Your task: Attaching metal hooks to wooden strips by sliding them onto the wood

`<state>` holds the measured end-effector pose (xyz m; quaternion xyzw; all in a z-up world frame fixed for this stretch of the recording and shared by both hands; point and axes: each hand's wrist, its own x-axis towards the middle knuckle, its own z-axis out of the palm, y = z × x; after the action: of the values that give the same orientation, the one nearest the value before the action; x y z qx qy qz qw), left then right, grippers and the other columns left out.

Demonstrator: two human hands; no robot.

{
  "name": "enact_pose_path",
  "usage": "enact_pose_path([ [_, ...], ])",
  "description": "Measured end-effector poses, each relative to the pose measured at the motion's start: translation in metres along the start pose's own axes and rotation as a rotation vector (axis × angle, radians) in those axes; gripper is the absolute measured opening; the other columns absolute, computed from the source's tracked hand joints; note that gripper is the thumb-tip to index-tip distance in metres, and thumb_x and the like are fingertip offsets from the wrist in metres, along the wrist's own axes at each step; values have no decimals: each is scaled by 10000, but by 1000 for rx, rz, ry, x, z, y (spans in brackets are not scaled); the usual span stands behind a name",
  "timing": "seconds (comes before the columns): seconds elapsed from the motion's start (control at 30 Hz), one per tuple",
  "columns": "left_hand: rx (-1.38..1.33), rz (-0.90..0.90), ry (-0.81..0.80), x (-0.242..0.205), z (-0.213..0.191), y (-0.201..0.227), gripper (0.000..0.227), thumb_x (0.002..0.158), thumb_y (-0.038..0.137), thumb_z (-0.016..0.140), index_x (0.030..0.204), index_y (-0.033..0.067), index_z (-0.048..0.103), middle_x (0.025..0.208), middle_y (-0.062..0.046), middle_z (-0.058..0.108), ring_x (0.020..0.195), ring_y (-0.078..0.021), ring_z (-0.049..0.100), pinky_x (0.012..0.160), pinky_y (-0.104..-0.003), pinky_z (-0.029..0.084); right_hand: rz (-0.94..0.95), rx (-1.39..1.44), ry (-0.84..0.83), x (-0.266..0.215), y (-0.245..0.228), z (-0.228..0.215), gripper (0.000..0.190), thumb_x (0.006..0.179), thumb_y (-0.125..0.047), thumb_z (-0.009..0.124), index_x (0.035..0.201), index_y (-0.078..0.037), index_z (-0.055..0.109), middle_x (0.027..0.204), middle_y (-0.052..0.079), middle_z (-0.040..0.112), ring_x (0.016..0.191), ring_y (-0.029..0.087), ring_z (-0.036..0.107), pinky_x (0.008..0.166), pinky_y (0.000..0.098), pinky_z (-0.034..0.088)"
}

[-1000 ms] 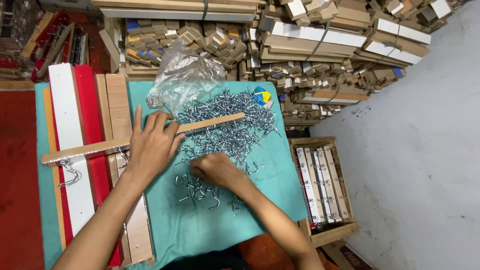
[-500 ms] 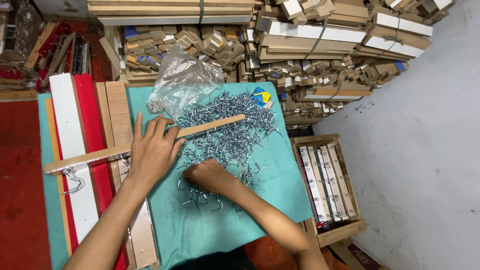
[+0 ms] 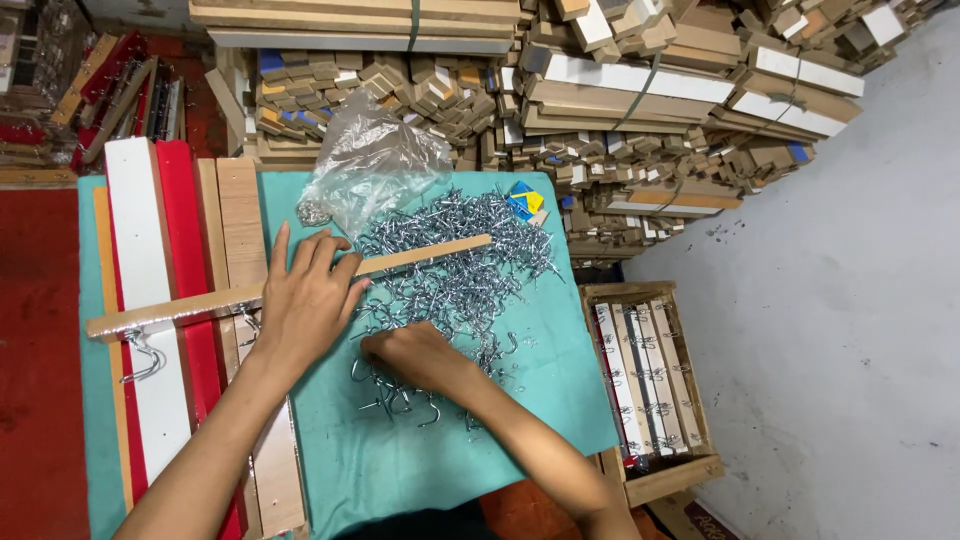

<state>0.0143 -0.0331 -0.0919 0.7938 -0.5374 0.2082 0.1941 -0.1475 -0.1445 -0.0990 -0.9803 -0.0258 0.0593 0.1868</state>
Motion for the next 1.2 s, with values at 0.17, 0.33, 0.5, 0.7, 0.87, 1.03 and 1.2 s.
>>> enact_pose_path([
  [0.17, 2, 0, 4, 2, -2, 0, 252, 923, 400, 667, 1061, 191, 697, 1139, -23, 618, 1288, -256, 578, 1220, -577, 283, 25, 130, 71, -3, 1, -14, 52, 926, -146, 650, 956, -163, 612, 998, 28, 622, 836, 373, 700, 684, 513, 591],
  [0.33, -6, 0, 4, 1, -3, 1, 249, 922, 394, 663, 1062, 191, 698, 1153, -29, 613, 1304, -265, 569, 1218, -573, 287, 64, 152, 45, -4, 2, -13, 75, 935, -76, 627, 939, -151, 631, 875, 33, 664, 835, 365, 717, 698, 505, 582],
  [0.5, 15, 1, 4, 1, -1, 0, 248, 915, 397, 655, 1067, 204, 687, 1158, -23, 609, 1310, -257, 563, 1225, -568, 284, 84, 247, 155, 0, 9, 0, 54, 917, -103, 678, 948, -144, 659, 864, 42, 731, 869, 332, 730, 722, 474, 587],
  [0.7, -9, -1, -14, 1, -1, -1, 260, 901, 377, 667, 1088, 197, 689, 1159, -25, 608, 1300, -260, 566, 1221, -571, 288, 74, 589, 281, 7, 1, -11, 83, 897, -46, 696, 916, -98, 634, 803, 109, 667, 718, 308, 672, 656, 400, 541],
  [0.87, 0, 2, 0, 1, 0, 0, 251, 910, 367, 665, 1085, 189, 687, 1160, -34, 607, 1303, -265, 567, 1221, -576, 287, 103, 643, 346, 6, 6, -7, 108, 867, -32, 712, 937, -109, 685, 795, 69, 669, 677, 242, 658, 636, 360, 538],
  [1.03, 35, 6, 0, 2, -2, 0, 239, 914, 374, 663, 1078, 202, 689, 1165, -22, 605, 1312, -258, 564, 1220, -581, 287, 145, 591, 414, 3, 21, -14, 147, 853, -45, 728, 965, -135, 700, 744, 48, 625, 639, 226, 629, 620, 347, 534],
  [1.2, 33, 26, 10, 7, -12, 4, 255, 924, 322, 644, 1148, 202, 670, 1219, -47, 606, 1357, -291, 544, 1214, -595, 292, 392, 554, 587, -13, 30, -45, 163, 828, 0, 669, 960, -92, 696, 757, 113, 661, 652, 271, 636, 606, 352, 535],
])
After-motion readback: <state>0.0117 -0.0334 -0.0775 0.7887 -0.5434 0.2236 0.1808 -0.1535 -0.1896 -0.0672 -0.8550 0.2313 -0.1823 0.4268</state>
